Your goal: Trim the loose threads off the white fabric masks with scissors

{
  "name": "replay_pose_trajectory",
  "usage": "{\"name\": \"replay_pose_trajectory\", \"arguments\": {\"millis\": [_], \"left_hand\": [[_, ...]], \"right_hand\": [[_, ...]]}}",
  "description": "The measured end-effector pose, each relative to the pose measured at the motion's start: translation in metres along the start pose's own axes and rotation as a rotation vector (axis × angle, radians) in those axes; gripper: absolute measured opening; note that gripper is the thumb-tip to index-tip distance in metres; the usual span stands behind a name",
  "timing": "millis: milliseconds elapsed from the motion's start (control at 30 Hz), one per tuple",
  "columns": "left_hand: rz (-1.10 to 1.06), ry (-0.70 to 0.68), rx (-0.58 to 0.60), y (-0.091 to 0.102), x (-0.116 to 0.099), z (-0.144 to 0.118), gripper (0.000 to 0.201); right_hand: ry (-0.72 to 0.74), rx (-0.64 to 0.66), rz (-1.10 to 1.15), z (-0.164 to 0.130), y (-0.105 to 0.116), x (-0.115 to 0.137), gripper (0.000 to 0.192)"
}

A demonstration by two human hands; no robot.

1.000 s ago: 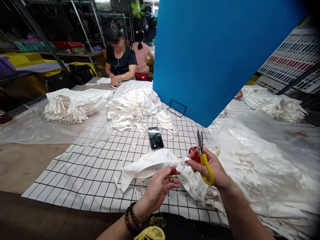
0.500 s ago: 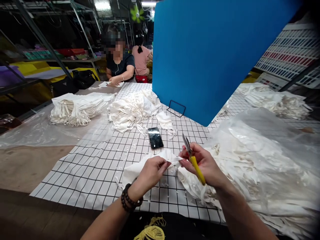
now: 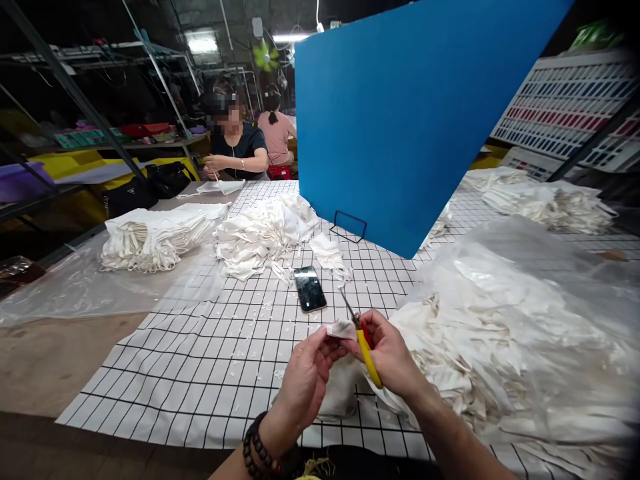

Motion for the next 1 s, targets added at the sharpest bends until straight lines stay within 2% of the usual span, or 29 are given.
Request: {"name": "replay_pose_trajectory", "arguments": {"millis": [67,133,200,233,267,333,400,533,700,767,900,1000], "left_hand": [[0.247,-0.070,-0.018,0.011,-0.008,-0.004,0.033],[0.477,-0.225,-0.077,0.020,-0.023,-0.008,0.036],[0.595,-0.371,-0.094,0.021,-0.037,-0.009,0.030],[0.617,-0.387,-0.061,0.018,-0.041,-0.007,0.024],[0.623,-0.348,0.003,0.014,-0.042,-0.003,0.022],[0.602,-0.170,0.163,0.004,-0.039,0.006,0.027],[0.566,-0.027,0.274,-0.005,-0.035,0.013,0.028],[0.568,0.030,0.340,-0.011,-0.035,0.019,0.029],[0.558,0.172,0.408,-0.014,-0.037,0.017,0.031],[0.590,0.117,0.401,-0.020,-0.043,0.015,0.029],[0.706,-0.169,0.339,-0.044,-0.063,0.001,0.022],[0.635,-0.129,0.295,-0.059,-0.063,-0.011,0.023]], "right_hand": [[0.010,0.007,0.002,0.004,0.003,0.005,0.038],[0.036,0.042,-0.035,0.008,0.008,0.014,0.033],[0.089,0.090,-0.109,0.011,0.013,0.026,0.032],[0.118,0.116,-0.142,0.013,0.014,0.032,0.033],[0.141,0.140,-0.170,0.014,0.014,0.037,0.034],[0.165,0.179,-0.219,0.016,0.014,0.045,0.035],[0.174,0.197,-0.268,0.017,0.013,0.051,0.034],[0.223,0.224,-0.384,0.020,0.013,0.065,0.030],[0.283,0.318,-0.486,0.025,0.012,0.087,0.028],[0.321,0.339,-0.568,0.027,0.012,0.098,0.025],[0.447,0.267,-0.709,0.032,0.016,0.129,0.021],[0.549,0.160,-0.706,0.037,0.017,0.149,0.021]]}}
Point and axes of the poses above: each hand's wrist, its own z-axis towards the middle knuckle, its own y-axis out of the back of the hand, x = y × z, the point moved 4 cm from there along z, towards the middle knuckle, and after that the axes turned 11 degrees about -z, right-handed, at the moved point
